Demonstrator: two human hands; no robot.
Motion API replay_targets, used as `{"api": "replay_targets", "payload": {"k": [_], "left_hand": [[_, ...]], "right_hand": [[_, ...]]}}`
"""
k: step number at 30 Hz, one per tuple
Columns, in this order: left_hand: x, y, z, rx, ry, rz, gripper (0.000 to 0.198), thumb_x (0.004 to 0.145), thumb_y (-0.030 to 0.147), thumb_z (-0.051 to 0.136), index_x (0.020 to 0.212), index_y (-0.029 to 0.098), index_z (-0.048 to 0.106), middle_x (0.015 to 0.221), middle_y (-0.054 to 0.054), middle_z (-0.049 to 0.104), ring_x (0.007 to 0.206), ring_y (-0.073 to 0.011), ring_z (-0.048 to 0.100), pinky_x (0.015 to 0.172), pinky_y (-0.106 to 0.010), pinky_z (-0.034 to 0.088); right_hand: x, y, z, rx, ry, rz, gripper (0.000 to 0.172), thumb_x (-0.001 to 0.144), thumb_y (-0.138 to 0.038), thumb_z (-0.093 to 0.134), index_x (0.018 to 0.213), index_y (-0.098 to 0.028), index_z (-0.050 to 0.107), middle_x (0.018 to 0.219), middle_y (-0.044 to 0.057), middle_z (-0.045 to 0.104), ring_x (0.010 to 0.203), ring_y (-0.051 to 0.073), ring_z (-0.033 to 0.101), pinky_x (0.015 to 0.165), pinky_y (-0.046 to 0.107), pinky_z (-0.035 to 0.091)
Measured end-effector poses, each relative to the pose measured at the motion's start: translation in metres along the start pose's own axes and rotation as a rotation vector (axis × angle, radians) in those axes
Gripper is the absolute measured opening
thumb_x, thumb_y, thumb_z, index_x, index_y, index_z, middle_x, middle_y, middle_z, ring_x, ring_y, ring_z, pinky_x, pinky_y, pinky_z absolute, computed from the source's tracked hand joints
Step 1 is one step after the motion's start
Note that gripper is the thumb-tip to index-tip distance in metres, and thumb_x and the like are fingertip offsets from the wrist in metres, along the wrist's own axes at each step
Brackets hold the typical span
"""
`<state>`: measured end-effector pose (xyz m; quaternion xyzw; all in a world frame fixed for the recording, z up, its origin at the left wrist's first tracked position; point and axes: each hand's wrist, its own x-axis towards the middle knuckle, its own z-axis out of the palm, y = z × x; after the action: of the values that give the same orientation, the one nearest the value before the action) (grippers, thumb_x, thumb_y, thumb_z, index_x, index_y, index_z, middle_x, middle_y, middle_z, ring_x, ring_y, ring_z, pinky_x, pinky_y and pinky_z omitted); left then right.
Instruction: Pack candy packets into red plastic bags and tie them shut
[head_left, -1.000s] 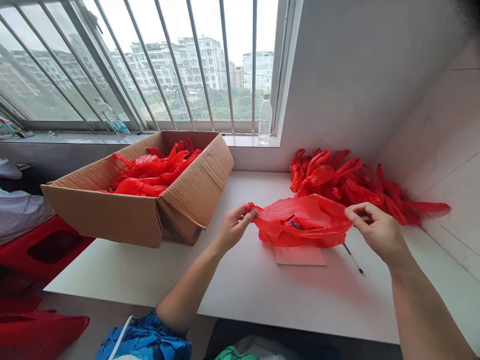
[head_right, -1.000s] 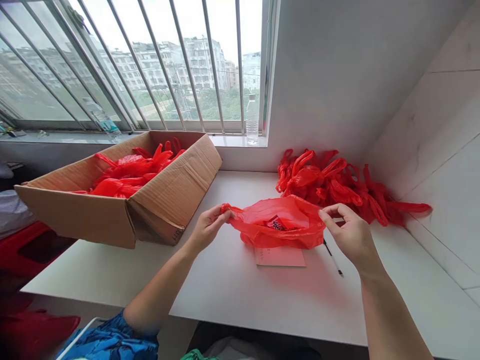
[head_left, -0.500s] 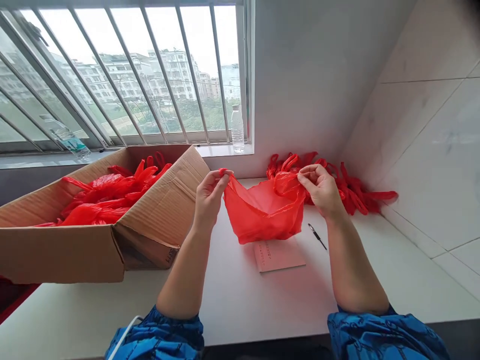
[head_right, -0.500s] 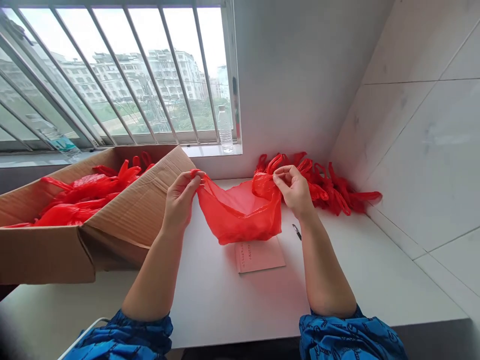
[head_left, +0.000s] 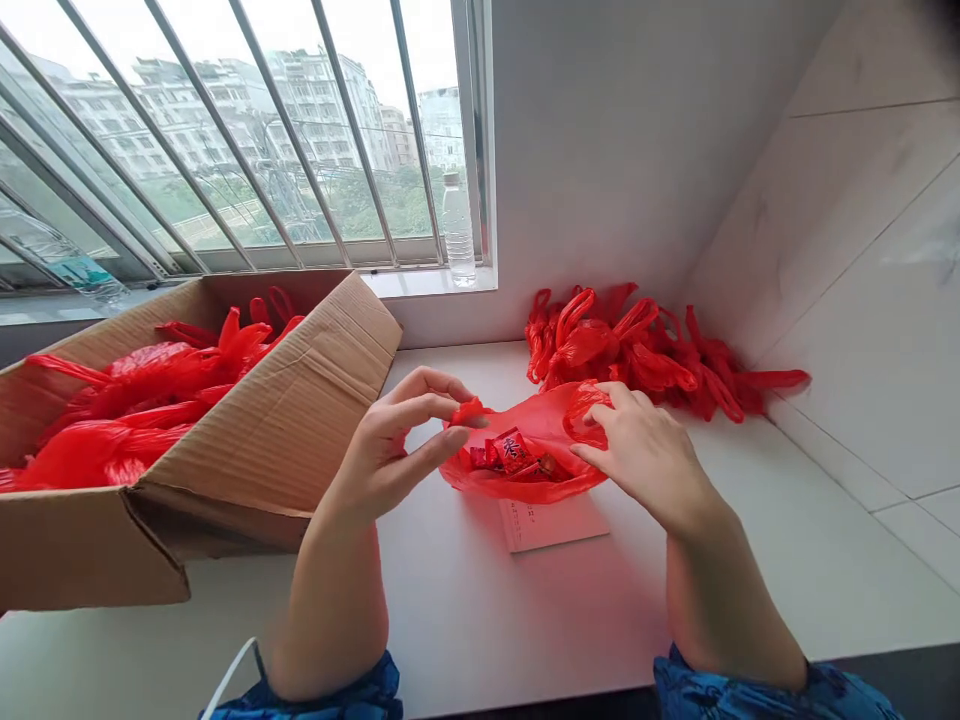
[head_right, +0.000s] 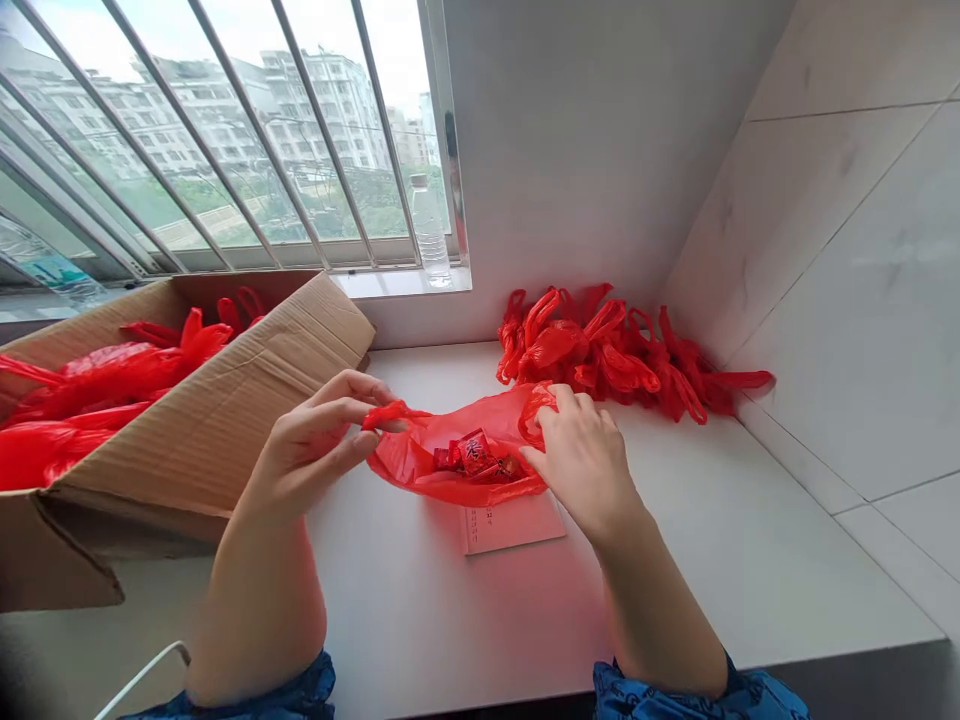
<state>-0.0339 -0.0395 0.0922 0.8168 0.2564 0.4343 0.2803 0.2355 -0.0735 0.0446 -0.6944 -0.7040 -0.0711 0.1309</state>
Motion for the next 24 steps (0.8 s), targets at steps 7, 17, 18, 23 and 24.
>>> {"api": "replay_targets", "payload": {"k": [7, 17, 18, 23, 24], "left_hand": [[-0.011, 0.015, -0.019, 0.135, -0.322, -0.092, 0.021, 0.091, 0.027, 0.067, 0.109, 0.021, 0.073, 0.076, -0.001, 0.069, 0.066, -0.0118, 0.062, 0.064, -0.021, 0.049], [-0.007, -0.001, -0.008, 0.022, 0.261, -0.118, 0.014, 0.087, 0.033, 0.071, 0.084, 0.020, 0.070, 0.102, -0.006, 0.068, 0.086, -0.0163, 0.065, 0.070, -0.026, 0.053], [-0.005, -0.006, -0.007, -0.034, 0.329, -0.130, 0.014, 0.087, 0.035, 0.071, 0.084, 0.021, 0.070, 0.112, -0.008, 0.066, 0.092, -0.0180, 0.065, 0.074, -0.028, 0.055], [0.005, -0.028, 0.002, -0.273, 0.370, -0.205, 0.032, 0.084, 0.035, 0.074, 0.114, 0.028, 0.065, 0.126, -0.008, 0.063, 0.119, -0.0243, 0.060, 0.092, -0.034, 0.054], [0.006, -0.031, 0.004, -0.311, 0.337, -0.219, 0.037, 0.085, 0.036, 0.073, 0.120, 0.030, 0.062, 0.122, -0.008, 0.065, 0.118, -0.0245, 0.061, 0.093, -0.035, 0.054]], "right_hand": [[0.010, 0.000, 0.011, -0.156, -0.156, 0.075, 0.010, 0.081, -0.022, 0.074, 0.088, -0.018, 0.069, 0.111, 0.009, 0.062, 0.094, 0.024, 0.061, 0.065, 0.033, 0.043], [0.010, 0.013, -0.008, 0.344, -0.062, -0.105, 0.012, 0.090, -0.023, 0.059, 0.084, -0.025, 0.069, 0.128, 0.004, 0.059, 0.110, 0.024, 0.061, 0.075, 0.033, 0.049], [0.010, 0.016, -0.011, 0.465, 0.021, -0.154, 0.009, 0.090, -0.027, 0.059, 0.087, -0.025, 0.067, 0.138, 0.004, 0.053, 0.120, 0.027, 0.057, 0.084, 0.037, 0.049], [0.024, 0.020, -0.009, 1.102, 0.223, -0.169, 0.011, 0.090, -0.036, 0.057, 0.088, -0.026, 0.055, 0.137, 0.006, 0.057, 0.129, 0.031, 0.052, 0.098, 0.048, 0.047], [0.029, 0.018, -0.005, 1.241, 0.206, -0.136, 0.013, 0.091, -0.038, 0.055, 0.086, -0.026, 0.052, 0.127, 0.006, 0.062, 0.120, 0.029, 0.058, 0.095, 0.046, 0.049]]}}
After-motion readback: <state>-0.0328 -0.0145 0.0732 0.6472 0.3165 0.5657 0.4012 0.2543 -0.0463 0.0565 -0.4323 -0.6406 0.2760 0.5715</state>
